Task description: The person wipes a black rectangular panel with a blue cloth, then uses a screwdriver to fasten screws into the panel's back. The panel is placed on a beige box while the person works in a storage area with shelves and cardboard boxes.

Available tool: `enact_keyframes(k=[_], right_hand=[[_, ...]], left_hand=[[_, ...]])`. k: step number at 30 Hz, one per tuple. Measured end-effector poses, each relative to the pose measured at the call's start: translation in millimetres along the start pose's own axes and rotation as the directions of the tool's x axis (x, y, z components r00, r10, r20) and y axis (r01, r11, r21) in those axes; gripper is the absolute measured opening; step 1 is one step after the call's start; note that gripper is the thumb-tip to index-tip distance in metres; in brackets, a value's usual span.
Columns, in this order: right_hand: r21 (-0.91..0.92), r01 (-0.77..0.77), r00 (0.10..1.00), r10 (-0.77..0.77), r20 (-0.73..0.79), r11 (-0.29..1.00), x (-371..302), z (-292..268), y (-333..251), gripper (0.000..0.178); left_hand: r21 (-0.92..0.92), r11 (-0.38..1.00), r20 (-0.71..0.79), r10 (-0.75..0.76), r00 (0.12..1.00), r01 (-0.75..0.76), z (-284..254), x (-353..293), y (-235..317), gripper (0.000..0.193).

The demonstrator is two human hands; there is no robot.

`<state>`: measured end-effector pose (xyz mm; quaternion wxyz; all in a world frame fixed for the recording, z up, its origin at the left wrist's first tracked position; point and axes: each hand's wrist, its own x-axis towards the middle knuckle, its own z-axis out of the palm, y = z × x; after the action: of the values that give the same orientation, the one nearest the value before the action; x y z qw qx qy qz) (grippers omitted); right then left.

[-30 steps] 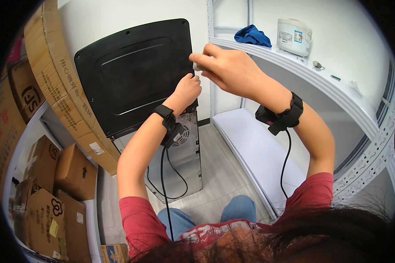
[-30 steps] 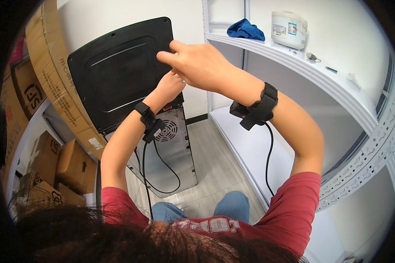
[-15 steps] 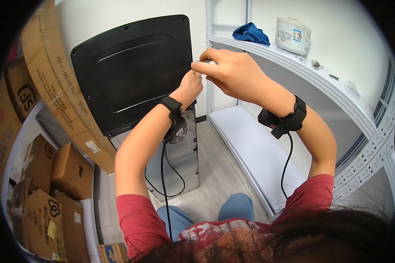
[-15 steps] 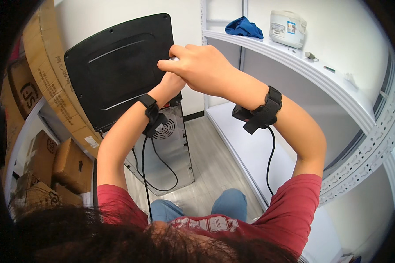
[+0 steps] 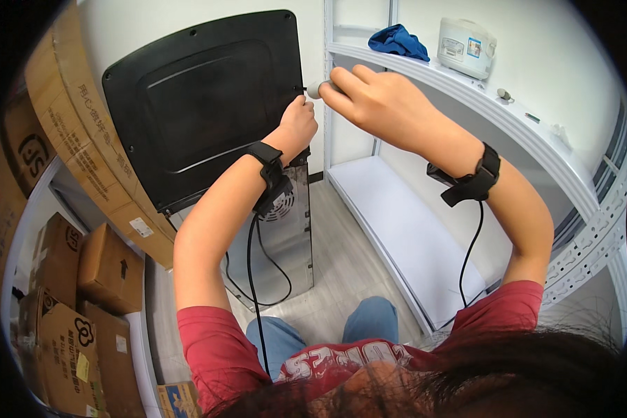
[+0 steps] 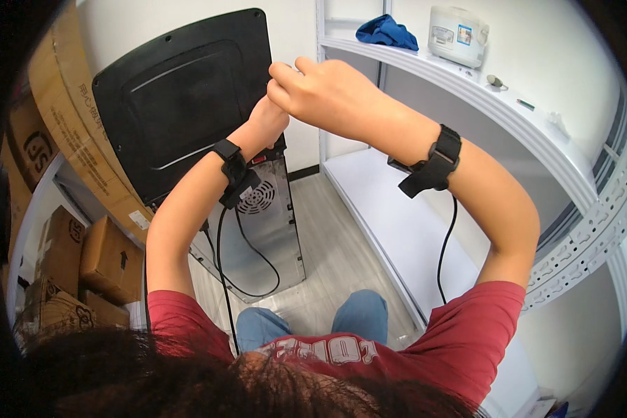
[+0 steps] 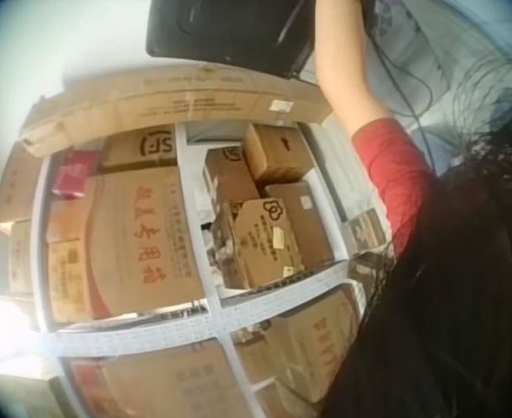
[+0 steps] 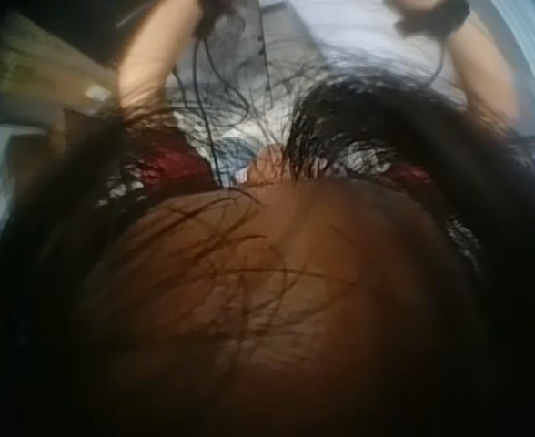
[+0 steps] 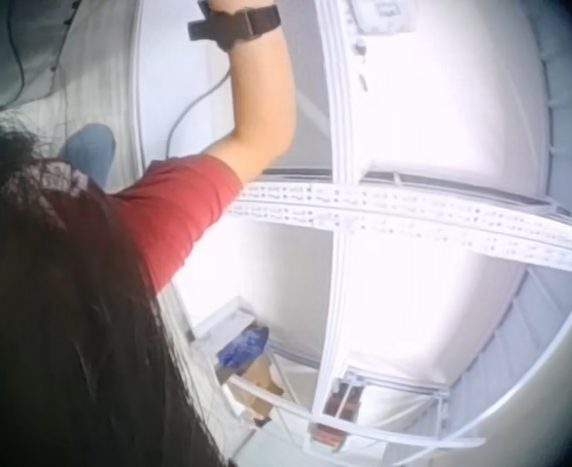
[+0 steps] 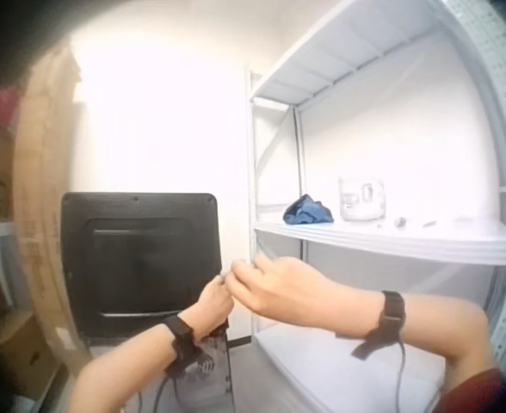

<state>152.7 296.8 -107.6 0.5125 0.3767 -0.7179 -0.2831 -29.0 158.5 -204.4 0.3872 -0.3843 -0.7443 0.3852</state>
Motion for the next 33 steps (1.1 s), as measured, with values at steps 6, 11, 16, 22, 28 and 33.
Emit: enact_keyframes(k=[6, 11, 16, 22, 28, 33], right_hand=[[-0.068, -0.113, 0.993, 0.114, 0.019, 0.991, 3, -7, 4, 0.022], [0.042, -0.517, 0.852, 0.508, 0.128, 0.855, -3, -8, -19, 0.029], [0.145, -0.586, 0.803, 0.548, 0.233, 0.797, -22, -16, -20, 0.029], [0.155, -0.287, 0.939, 0.246, 0.239, 0.945, -26, -26, -12, 0.027], [-0.158, 0.0, 0.999, -0.005, -0.033, 0.987, -1, -23, -12, 0.021], [-0.359, 0.128, 0.988, -0.089, 0.124, 0.924, 2, -19, -6, 0.025]], left_hand=[[-0.078, 0.996, -0.054, -0.049, 0.997, 0.045, -29, -10, 2, 0.008], [-0.08, 0.995, 0.002, -0.061, 0.998, 0.061, -28, -10, 5, 0.007], [-0.081, 0.995, 0.007, -0.06, 0.998, 0.06, -30, -10, 3, 0.006], [-0.051, 0.996, 0.018, -0.077, 0.997, 0.078, -34, -9, 9, 0.007], [-0.07, 0.994, -0.027, -0.088, 0.996, 0.086, -23, -10, 6, 0.009], [-0.089, 0.991, 0.077, -0.089, 0.993, 0.096, -38, -5, 14, 0.01]])
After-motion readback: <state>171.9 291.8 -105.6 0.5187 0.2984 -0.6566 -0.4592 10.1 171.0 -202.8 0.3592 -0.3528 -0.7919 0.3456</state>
